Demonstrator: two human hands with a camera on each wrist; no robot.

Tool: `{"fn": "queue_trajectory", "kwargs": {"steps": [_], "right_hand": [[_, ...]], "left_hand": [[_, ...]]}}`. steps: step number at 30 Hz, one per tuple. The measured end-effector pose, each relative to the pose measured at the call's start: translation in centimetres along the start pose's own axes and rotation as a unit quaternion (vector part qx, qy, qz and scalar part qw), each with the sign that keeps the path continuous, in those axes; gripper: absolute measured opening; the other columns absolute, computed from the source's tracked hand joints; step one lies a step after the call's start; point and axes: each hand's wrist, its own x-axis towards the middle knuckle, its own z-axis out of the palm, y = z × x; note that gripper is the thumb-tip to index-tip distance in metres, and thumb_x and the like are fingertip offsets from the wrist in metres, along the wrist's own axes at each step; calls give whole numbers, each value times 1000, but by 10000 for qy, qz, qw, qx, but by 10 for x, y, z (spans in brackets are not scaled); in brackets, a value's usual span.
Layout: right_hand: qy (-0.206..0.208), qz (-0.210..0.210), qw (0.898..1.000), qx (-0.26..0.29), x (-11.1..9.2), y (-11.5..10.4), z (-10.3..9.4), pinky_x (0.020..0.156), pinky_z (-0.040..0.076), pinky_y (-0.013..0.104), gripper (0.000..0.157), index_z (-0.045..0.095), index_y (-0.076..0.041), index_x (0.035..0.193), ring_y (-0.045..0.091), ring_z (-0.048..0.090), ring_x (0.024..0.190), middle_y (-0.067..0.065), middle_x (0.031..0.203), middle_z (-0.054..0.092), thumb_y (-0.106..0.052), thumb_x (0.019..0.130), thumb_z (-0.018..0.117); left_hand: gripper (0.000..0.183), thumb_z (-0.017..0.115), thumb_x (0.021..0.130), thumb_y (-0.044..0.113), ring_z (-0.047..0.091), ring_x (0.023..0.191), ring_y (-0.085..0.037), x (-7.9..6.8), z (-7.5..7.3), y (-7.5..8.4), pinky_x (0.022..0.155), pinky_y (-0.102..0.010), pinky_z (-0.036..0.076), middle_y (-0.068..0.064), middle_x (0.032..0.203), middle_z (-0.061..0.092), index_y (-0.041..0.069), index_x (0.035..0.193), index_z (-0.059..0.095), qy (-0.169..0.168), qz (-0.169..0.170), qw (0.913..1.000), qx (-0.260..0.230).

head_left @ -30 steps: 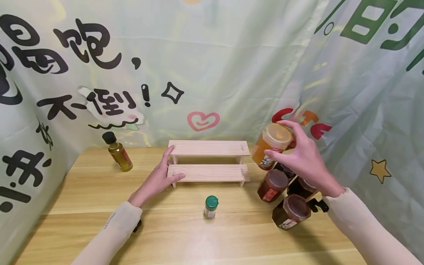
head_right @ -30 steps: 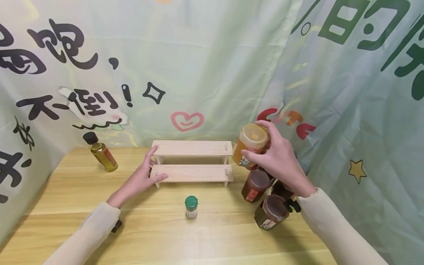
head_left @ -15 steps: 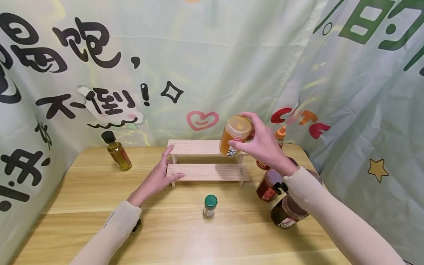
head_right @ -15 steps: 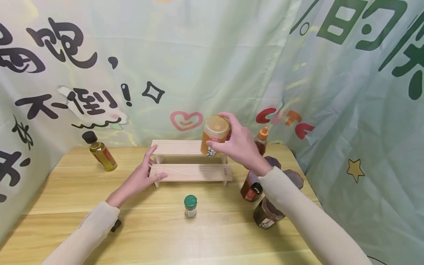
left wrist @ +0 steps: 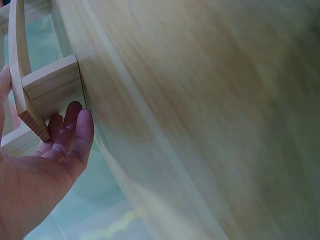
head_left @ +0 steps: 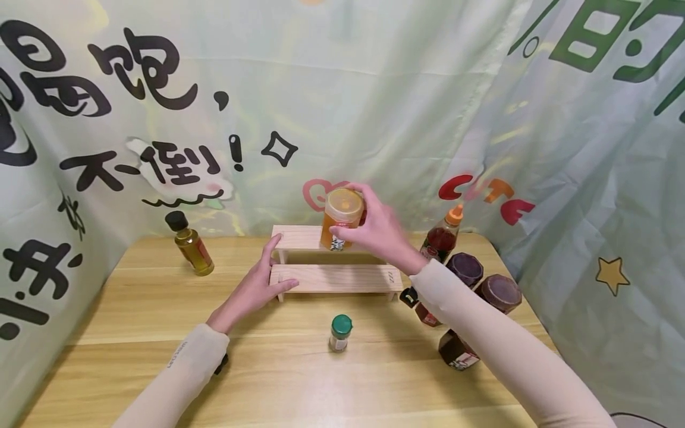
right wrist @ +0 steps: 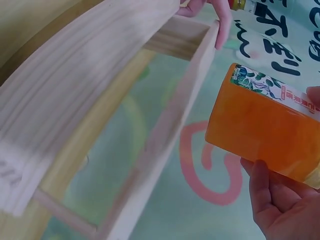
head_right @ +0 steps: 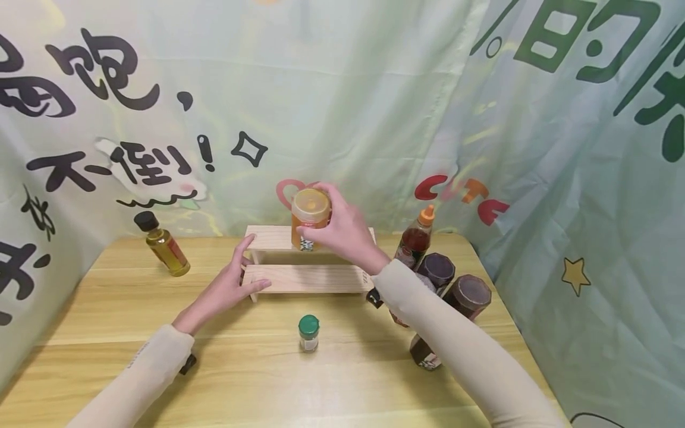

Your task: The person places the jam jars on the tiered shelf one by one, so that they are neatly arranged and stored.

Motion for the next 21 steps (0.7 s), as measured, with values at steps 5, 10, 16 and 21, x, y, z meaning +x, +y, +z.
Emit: {"fn": "queue_trajectory", "kwargs": {"steps": [5,10,16,21], "right_hand": [[-11,-3,10000,35,8,2,17,85,61,43,83,49,-25,155,18,71,104,-1,127,68,-28,85,95],[-10,26,10000,-36,15,5,30,83,62,42,83,48,-24,154,19,71,102,3,124,68,-26,85,95],[-53,92,9999,-98,22,8,42,84,62,42,86,46,-20,157,21,70,104,6,126,69,-23,86,94],[-99,130,9996,-247,27,7,46,86,61,41,87,43,-19,160,21,70,105,7,127,67,-24,88,92]], "left_hand": [[115,88,96,32,65,84,-20,0,0,-1,80,-47,54,-15,111,62,37,175,4,9,8,10000,-31],[115,89,96,31,65,82,-19,0,2,-2,80,-46,55,-14,110,62,37,175,4,7,9,10000,-91],[115,89,96,30,65,81,-19,-1,2,-2,79,-46,55,-14,110,61,37,175,5,33,4,10000,-91],[115,88,96,32,64,80,-19,-1,1,-1,79,-47,55,-14,110,61,36,175,5,50,15,10000,-11]]}}
